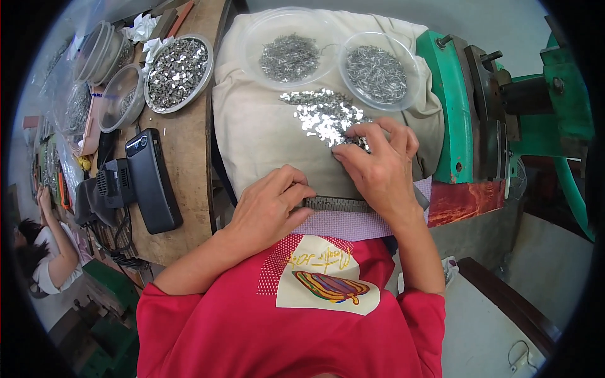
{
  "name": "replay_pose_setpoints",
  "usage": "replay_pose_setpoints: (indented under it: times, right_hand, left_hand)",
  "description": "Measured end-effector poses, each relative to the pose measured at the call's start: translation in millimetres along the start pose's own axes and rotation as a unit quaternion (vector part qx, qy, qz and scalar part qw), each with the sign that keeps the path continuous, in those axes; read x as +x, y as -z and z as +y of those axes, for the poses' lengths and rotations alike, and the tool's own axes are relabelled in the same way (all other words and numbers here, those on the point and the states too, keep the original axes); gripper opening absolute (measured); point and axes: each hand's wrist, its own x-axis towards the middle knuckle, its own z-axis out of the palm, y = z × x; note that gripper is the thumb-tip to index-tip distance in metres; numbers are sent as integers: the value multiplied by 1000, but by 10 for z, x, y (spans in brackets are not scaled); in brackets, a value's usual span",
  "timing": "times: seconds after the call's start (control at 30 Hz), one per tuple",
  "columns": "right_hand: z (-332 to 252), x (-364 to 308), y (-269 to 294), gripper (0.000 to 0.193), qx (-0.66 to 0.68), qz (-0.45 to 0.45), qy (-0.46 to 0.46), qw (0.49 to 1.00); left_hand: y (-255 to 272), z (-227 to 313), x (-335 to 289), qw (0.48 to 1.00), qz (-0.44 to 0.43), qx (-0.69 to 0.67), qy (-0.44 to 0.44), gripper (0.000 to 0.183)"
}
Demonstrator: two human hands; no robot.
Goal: The person picks up small metal components from plastic bowls and arranges them in a metal jig, then uses a mechanical press machine to secure or assemble them.
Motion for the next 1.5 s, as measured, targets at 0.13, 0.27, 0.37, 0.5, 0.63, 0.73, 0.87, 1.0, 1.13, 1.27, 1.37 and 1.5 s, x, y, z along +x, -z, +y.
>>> replay_pose_setpoints:
  times: [0.13, 0.27, 0.37, 0.5, 0.63, 0.73, 0.87, 1.0, 1.13, 1.27, 1.37, 1.5]
  right_hand:
    - [-13, 74, -28, 9, -12, -25, 55, 998]
    - [-68, 87, -24, 8, -7, -26, 47, 999]
    - [-113, -50, 94, 10, 43, -10, -6, 999]
    - [-241, -343, 198, 19, 75, 26, -61, 995]
    - [-364, -562, 172, 17, 63, 17, -67, 996]
    - [-326, -565, 185, 18, 100, 3, -82, 992]
    - [-152, -344, 153, 23, 56, 22, -95, 994]
    - [-84, -161, 54, 23, 7, 0, -85, 996]
    - [-104, -206, 86, 15, 7, -8, -84, 996]
    - [-69, -294, 115, 14, 20, 1, -106, 994]
    - [-53, -258, 110, 16, 23, 7, -110, 994]
    - [-44, -126, 49, 18, 8, 12, -83, 996]
  left_hand:
    - [-12, 36, 32, 1000, 15, -7, -6, 29]
    - [-63, 23, 44, 999, 23, -7, -25, 26]
    - [-99, 20, 53, 999, 35, -10, -33, 21]
    - [-119, 6, 61, 998, 41, -13, -41, 17]
    - [-120, 14, 61, 998, 45, -9, -41, 16]
    - [-83, 16, 82, 998, 41, -20, -34, 16]
    - [49, 3, 186, 999, 42, 0, -24, 18]
    - [82, -70, 427, 997, 58, 45, -27, 20]
    - [4, -132, 595, 992, 71, 93, -40, 18]
    - [2, -180, 646, 992, 56, 105, -37, 15]
    - [25, -190, 615, 992, 57, 106, -47, 15]
    - [61, -89, 487, 992, 43, 112, -31, 15]
